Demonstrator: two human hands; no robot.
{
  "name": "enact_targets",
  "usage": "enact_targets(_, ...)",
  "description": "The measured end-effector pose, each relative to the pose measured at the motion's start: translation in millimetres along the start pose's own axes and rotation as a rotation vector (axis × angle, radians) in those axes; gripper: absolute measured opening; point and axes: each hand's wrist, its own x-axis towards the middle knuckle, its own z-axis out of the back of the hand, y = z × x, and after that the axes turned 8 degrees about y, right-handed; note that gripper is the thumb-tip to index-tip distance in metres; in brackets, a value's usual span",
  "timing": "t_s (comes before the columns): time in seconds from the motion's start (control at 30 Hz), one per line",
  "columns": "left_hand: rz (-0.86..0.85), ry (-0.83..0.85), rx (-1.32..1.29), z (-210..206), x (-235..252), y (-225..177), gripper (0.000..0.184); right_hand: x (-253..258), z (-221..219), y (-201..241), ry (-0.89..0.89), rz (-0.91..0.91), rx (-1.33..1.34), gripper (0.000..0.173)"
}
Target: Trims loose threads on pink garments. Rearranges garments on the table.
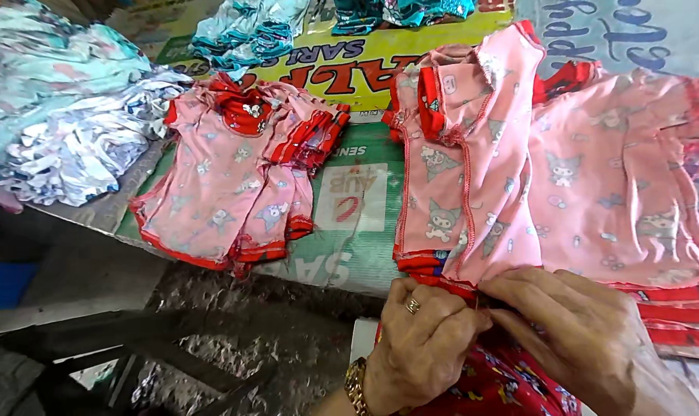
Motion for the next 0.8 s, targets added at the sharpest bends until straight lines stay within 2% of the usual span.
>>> enact_targets(0.17,-0.04,0.01,0.018,-3.2,-1.3,-2.2,0.004,3.4,-7.2,1.0,-0.028,-0.019,-0.028,0.022)
enact_targets(0.27,-0.044,0.018,-0.084,3.5,-4.0,-3.1,0.011,-0.2,-4.8,2.6,0.008,-0.026,-0.046,0.022)
enact_targets(0.33,-0.019,0.003,-0.279,18.6,-6.2,0.5,0.028,-6.7,12.7,8.0,0.173,0.01,0.044,0.022)
enact_targets(0.4,0.027,-0.072,-0.359,30.4,-8.3,8.6,0.039,-11.3,33.2,9.0,0.413,0.114,0.293,0.02)
enact_targets(0.47,0.059,-0.105,-0.208,31.8,-7.5,16.7,0.027,-10.9,38.4,6.5,0.487,0.194,0.503,0.019)
enact_targets(0.53,0.068,-0.063,0.003,23.1,-2.8,19.0,0.019,-7.3,33.3,5.7,0.341,0.148,0.486,0.023)
enact_targets(0.6,0.064,-0.002,0.181,11.5,2.5,17.4,0.023,-0.4,18.2,1.7,0.14,0.066,0.187,0.028)
enact_targets(0.67,0.059,0.032,0.273,2.7,4.5,17.1,0.023,7.4,4.7,-4.7,0.035,0.023,-0.038,0.023)
enact_targets(0.73,0.072,0.024,0.278,-1.3,6.3,16.8,0.022,9.1,0.6,-11.1,0.018,0.013,-0.021,0.018)
enact_targets(0.8,0.09,0.003,0.258,-1.5,9.5,14.7,0.023,9.2,2.2,-15.5,0.019,0.015,0.114,0.018)
